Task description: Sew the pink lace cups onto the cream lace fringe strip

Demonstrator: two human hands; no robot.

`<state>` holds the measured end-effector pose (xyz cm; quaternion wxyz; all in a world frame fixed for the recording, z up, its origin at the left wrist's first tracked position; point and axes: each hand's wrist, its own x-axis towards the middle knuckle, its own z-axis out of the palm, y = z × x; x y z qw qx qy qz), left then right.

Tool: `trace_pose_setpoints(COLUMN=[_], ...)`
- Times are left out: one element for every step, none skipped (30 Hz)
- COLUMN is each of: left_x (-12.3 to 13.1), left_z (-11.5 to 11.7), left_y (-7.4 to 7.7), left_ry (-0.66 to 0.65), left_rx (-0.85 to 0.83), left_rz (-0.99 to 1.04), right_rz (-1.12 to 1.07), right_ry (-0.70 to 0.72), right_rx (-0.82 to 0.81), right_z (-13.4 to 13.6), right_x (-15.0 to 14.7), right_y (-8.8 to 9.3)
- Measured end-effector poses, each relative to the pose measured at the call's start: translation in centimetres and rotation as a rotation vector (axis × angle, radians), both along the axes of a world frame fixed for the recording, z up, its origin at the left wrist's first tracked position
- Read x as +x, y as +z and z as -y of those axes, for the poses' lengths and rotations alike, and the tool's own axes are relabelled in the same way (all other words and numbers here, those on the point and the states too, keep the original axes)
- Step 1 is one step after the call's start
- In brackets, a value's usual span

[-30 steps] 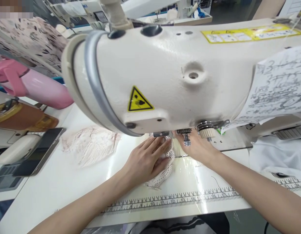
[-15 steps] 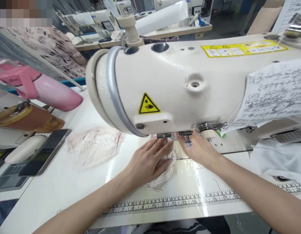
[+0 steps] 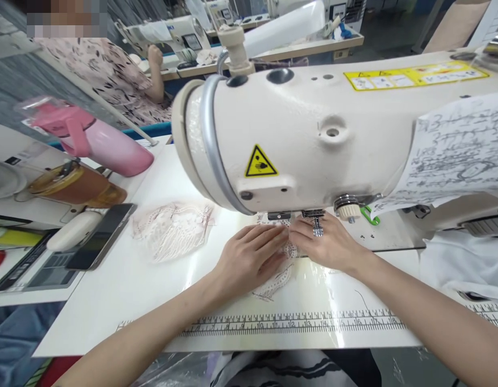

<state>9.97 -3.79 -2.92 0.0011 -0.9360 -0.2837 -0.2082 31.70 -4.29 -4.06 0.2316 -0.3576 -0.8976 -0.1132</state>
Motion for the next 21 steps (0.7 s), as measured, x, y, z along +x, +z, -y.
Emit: trace_pose_setpoints(left_x=[-0.1, -0.2, -0.4, -0.7, -1.0, -1.3, -1.7, -2.1, -2.4, -2.7, -3.0, -3.1, -3.2, -3.2, -3.2, -3.2, -3.2, -3.1, -3.1, -3.0, -2.9], left_z=[0.3, 0.7, 1.1, 1.6, 2.2, 2.7, 3.2, 3.7, 4.2, 4.6, 4.9, 5.1, 5.2, 5.2, 5.2, 5.0, 4.8, 4.6, 4.3, 3.9, 3.5], left_y=[0.6, 1.3, 1.8, 2.3, 2.5, 2.6, 2.5, 2.3, 2.0, 1.6, 1.4, 1.1, 1.1, 1.1, 1.3, 1.7, 2.2, 2.7, 3.3, 3.8, 4.3], left_ry=[-0.052, -0.116, -0.185, -0.247, -0.292, -0.314, -0.314, -0.3, -0.276, -0.248, -0.217, -0.189, -0.162, -0.134, -0.099, -0.056, -0.001, 0.059, 0.119, 0.17, 0.205], left_rx=[0.003, 0.004, 0.008, 0.021, 0.047, 0.085, 0.131, 0.182, 0.231, 0.273, 0.305, 0.326, 0.332, 0.322, 0.293, 0.239, 0.166, 0.085, 0.003, -0.075, -0.146], left_rz=[0.007, -0.005, -0.037, -0.084, -0.14, -0.195, -0.242, -0.278, -0.3, -0.31, -0.307, -0.295, -0.28, -0.259, -0.232, -0.202, -0.17, -0.139, -0.118, -0.112, -0.12], right_rz=[0.017, 0.033, 0.047, 0.057, 0.062, 0.063, 0.06, 0.053, 0.044, 0.033, 0.02, 0.005, -0.012, -0.028, -0.039, -0.044, -0.049, -0.052, -0.056, -0.066, -0.08], right_ry=[0.034, 0.068, 0.095, 0.113, 0.126, 0.13, 0.127, 0.123, 0.123, 0.125, 0.129, 0.138, 0.149, 0.159, 0.168, 0.18, 0.192, 0.203, 0.212, 0.219, 0.224], right_rx=[0.037, 0.067, 0.079, 0.073, 0.06, 0.045, 0.031, 0.021, 0.015, 0.008, -0.001, -0.013, -0.027, -0.045, -0.069, -0.095, -0.116, -0.128, -0.129, -0.114, -0.091], right_z=[0.1, 0.1, 0.1, 0.1, 0.0, -0.1, -0.1, -0.2, -0.2, -0.2, -0.2, -0.2, -0.3, -0.3, -0.3, -0.3, -0.4, -0.4, -0.5, -0.6, -0.7], right_x=[0.0, 0.0, 0.1, 0.2, 0.3, 0.4, 0.4, 0.5, 0.5, 0.5, 0.5, 0.5, 0.5, 0.5, 0.5, 0.5, 0.5, 0.5, 0.5, 0.5, 0.5], right_y=[0.2, 0.3, 0.3, 0.2, 0.2, 0.1, 0.0, 0.0, 0.0, 0.0, 0.0, 0.0, 0.0, 0.0, -0.1, -0.1, -0.1, -0.2, -0.2, -0.3, -0.3])
